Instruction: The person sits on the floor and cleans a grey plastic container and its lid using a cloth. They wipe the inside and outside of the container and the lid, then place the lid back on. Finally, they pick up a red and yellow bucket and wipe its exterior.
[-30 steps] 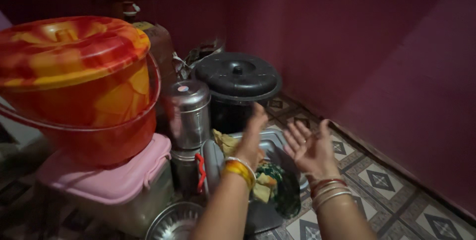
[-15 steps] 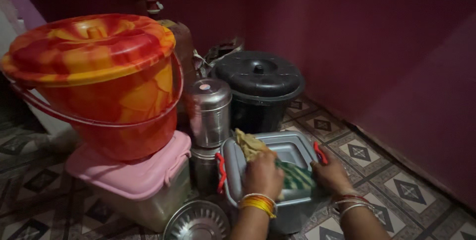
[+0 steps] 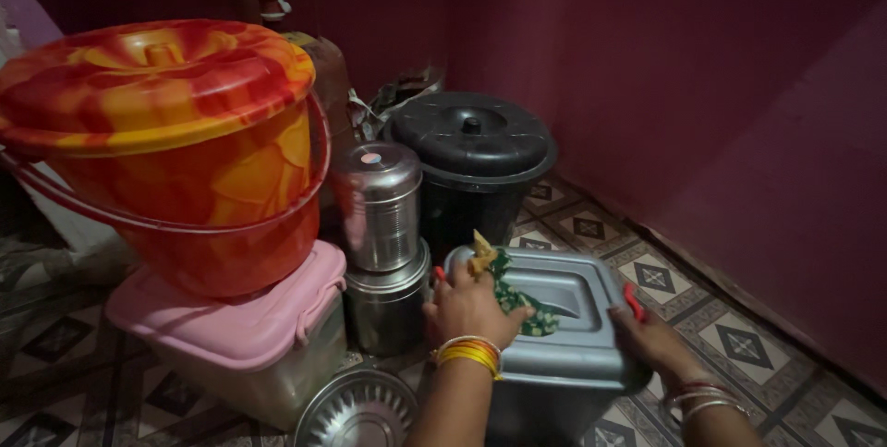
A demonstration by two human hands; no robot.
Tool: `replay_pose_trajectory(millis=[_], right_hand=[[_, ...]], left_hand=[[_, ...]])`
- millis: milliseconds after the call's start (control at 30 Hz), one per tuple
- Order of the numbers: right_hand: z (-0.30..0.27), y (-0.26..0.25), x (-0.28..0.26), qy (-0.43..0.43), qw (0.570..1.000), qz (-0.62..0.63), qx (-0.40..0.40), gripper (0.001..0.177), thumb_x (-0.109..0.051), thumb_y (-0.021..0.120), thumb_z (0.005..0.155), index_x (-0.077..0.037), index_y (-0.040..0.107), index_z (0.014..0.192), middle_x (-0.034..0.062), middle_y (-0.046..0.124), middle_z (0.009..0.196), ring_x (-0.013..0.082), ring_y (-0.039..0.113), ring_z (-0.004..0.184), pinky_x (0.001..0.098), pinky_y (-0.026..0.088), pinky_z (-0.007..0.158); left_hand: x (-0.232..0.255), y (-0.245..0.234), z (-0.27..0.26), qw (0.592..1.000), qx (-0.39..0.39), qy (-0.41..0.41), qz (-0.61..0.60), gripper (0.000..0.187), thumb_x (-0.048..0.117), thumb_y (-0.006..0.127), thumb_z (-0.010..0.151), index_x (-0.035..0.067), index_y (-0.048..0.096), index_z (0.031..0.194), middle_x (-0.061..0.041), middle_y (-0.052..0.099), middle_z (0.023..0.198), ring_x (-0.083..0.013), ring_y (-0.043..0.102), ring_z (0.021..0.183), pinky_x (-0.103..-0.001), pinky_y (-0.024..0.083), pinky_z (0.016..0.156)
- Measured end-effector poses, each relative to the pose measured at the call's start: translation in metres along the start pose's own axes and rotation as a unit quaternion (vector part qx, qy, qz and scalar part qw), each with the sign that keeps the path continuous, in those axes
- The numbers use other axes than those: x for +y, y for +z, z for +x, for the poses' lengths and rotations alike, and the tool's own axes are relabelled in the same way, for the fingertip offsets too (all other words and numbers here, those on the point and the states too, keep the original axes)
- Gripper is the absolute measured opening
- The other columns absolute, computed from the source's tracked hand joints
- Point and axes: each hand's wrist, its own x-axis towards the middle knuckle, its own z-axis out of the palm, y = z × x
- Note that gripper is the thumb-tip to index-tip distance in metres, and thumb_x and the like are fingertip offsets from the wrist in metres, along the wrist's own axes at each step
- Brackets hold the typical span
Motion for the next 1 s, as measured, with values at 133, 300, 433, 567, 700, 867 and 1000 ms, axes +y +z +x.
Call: replay_pose_trajectory(millis=[133, 300, 433, 567, 700, 867, 1000], right_hand=[[0.009, -0.016, 0.020, 0.010, 0.992, -0.108, 0.071, 0.073, -0.059, 0.041, 0.103, -0.001, 0.058, 0.143, 0.0288, 0.067, 0.136, 0.0403, 0.064, 0.128, 0.0521, 0.046, 0.111], [0.021, -0.022, 0.037, 0.044, 0.984, -0.130, 0.111, 0.074, -0.057, 0.036, 0.110, 0.005, 0.069, 0.132, 0.0303, 0.071, 0.126, 0.0412, 0.068, 0.120, 0.0517, 0.050, 0.105], [0.029, -0.025, 0.046, 0.034, 0.987, -0.022, 0.157, 0.066, -0.052, 0.046, 0.108, 0.006, 0.068, 0.129, 0.0266, 0.066, 0.123, 0.0359, 0.060, 0.110, 0.0504, 0.047, 0.095], [0.041, -0.012, 0.063, 0.068, 0.975, 0.183, 0.102, 0.051, -0.039, 0.043, 0.110, 0.003, 0.068, 0.122, 0.0174, 0.070, 0.102, 0.0242, 0.065, 0.079, 0.0425, 0.053, 0.068], [0.062, -0.010, 0.088, 0.079, 0.957, 0.275, 0.050, 0.047, -0.032, 0.036, 0.113, 0.003, 0.068, 0.117, 0.0122, 0.069, 0.088, 0.0176, 0.058, 0.061, 0.0343, 0.049, 0.050], [0.079, -0.002, 0.101, 0.084, 0.940, 0.331, -0.009, 0.043, -0.035, 0.039, 0.110, -0.003, 0.067, 0.117, 0.0077, 0.067, 0.087, 0.0161, 0.059, 0.059, 0.0358, 0.049, 0.049], [0.038, -0.012, 0.064, 0.075, 0.984, 0.145, 0.066, 0.041, -0.030, 0.051, 0.108, 0.003, 0.069, 0.124, 0.0159, 0.070, 0.096, 0.0244, 0.063, 0.074, 0.0447, 0.047, 0.064]], left_hand=[[-0.011, 0.010, 0.010, 0.993, 0.069, -0.034, -0.089, 0.073, 0.053, 0.077, 0.081, 0.029, 0.051, 0.145, -0.008, 0.044, 0.148, -0.0343, 0.035, 0.141, -0.061, 0.033, 0.112], [-0.029, 0.039, 0.037, 0.989, 0.110, -0.036, -0.092, 0.062, 0.045, 0.076, 0.083, 0.030, 0.056, 0.139, -0.003, 0.054, 0.137, -0.0351, 0.042, 0.137, -0.061, 0.040, 0.105], [-0.039, 0.048, 0.061, 0.989, 0.114, -0.018, -0.096, 0.054, 0.041, 0.073, 0.087, 0.026, 0.058, 0.137, -0.007, 0.056, 0.136, -0.0416, 0.051, 0.126, -0.055, 0.047, 0.102], [-0.051, 0.058, 0.069, 0.980, 0.167, -0.012, -0.107, 0.048, 0.039, 0.071, 0.088, 0.022, 0.061, 0.131, -0.011, 0.057, 0.133, -0.0391, 0.055, 0.125, -0.051, 0.049, 0.100], [-0.050, 0.069, 0.076, 0.972, 0.181, -0.087, -0.119, 0.044, 0.042, 0.069, 0.088, 0.023, 0.063, 0.127, -0.012, 0.056, 0.135, -0.0382, 0.052, 0.127, -0.051, 0.049, 0.099], [-0.064, 0.073, 0.093, 0.957, 0.143, -0.095, -0.234, 0.057, 0.042, 0.067, 0.091, 0.024, 0.053, 0.143, -0.021, 0.061, 0.133, -0.0426, 0.058, 0.124, -0.049, 0.047, 0.104], [-0.073, 0.080, 0.099, 0.954, 0.131, -0.110, -0.245, 0.059, 0.044, 0.067, 0.090, 0.023, 0.052, 0.143, -0.019, 0.068, 0.127, -0.0411, 0.064, 0.119, -0.048, 0.050, 0.102]])
